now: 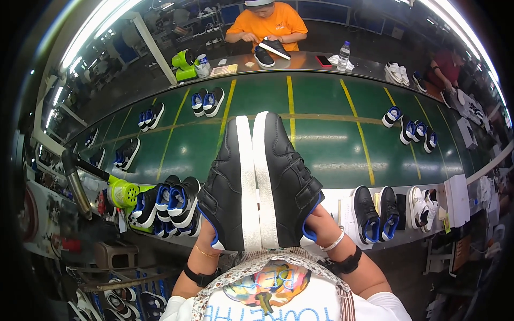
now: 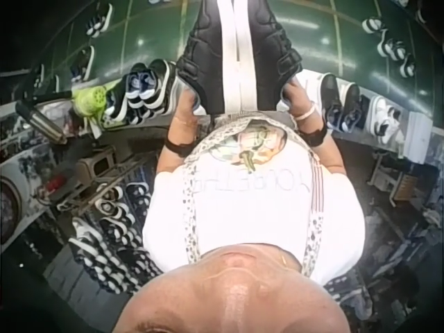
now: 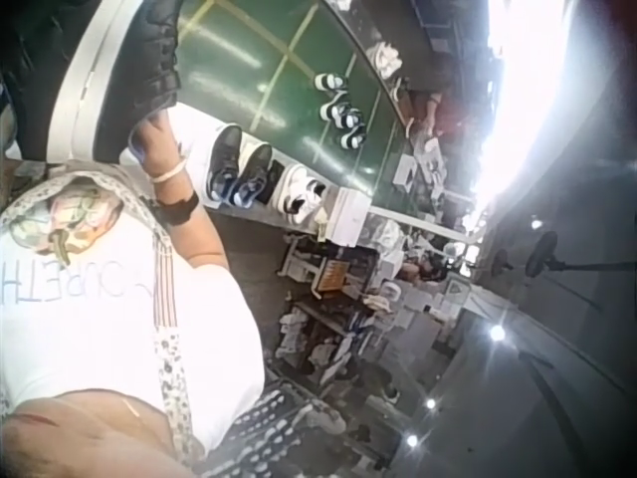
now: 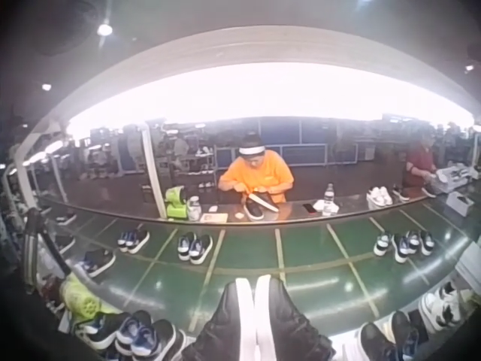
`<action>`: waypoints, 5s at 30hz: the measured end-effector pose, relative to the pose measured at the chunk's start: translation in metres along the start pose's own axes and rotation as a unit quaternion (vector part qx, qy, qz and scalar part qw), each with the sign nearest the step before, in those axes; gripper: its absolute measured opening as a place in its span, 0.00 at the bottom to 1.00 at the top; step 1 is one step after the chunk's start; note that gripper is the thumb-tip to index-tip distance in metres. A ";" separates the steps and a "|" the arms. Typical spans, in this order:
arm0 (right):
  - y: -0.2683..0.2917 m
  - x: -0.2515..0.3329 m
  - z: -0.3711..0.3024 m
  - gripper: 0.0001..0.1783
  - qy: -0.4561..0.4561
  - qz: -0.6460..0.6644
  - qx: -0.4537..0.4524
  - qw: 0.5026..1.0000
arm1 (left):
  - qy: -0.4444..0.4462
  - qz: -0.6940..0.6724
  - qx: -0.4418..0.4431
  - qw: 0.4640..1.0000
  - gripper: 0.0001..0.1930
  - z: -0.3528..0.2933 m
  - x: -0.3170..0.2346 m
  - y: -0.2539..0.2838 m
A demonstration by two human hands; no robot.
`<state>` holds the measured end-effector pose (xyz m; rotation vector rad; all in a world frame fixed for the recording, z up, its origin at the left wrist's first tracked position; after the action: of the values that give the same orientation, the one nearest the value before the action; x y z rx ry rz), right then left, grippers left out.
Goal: Inspecting manufactured shoes on a production line and placing them on a rack.
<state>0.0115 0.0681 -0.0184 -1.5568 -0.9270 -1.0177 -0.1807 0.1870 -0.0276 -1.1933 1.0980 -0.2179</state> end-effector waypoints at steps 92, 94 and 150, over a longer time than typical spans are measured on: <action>0.000 0.039 0.000 0.34 0.133 -0.292 0.033 0.947 | -0.047 0.353 0.027 0.934 0.34 -0.017 -0.043 0.000; -0.002 0.039 0.002 0.33 0.121 -0.294 0.025 0.948 | -0.047 0.344 0.020 0.938 0.34 -0.012 -0.042 -0.006; -0.041 0.002 0.006 0.35 0.038 -0.204 0.187 0.960 | 0.065 0.248 0.004 0.966 0.12 0.058 -0.079 -0.039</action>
<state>-0.0246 0.0819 -0.0042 -1.0248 -1.3355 -1.0984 -0.1605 0.2589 0.0460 -0.8709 1.4737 0.0887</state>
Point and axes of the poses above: each hand's wrist, its own z-axis towards the middle knuckle, its own y-axis out of the back of the hand, x = y × z, the point moved 4 cm from there along z, towards the middle knuckle, and after that the axes turned 9 degrees about -z, right-handed, at the moved point
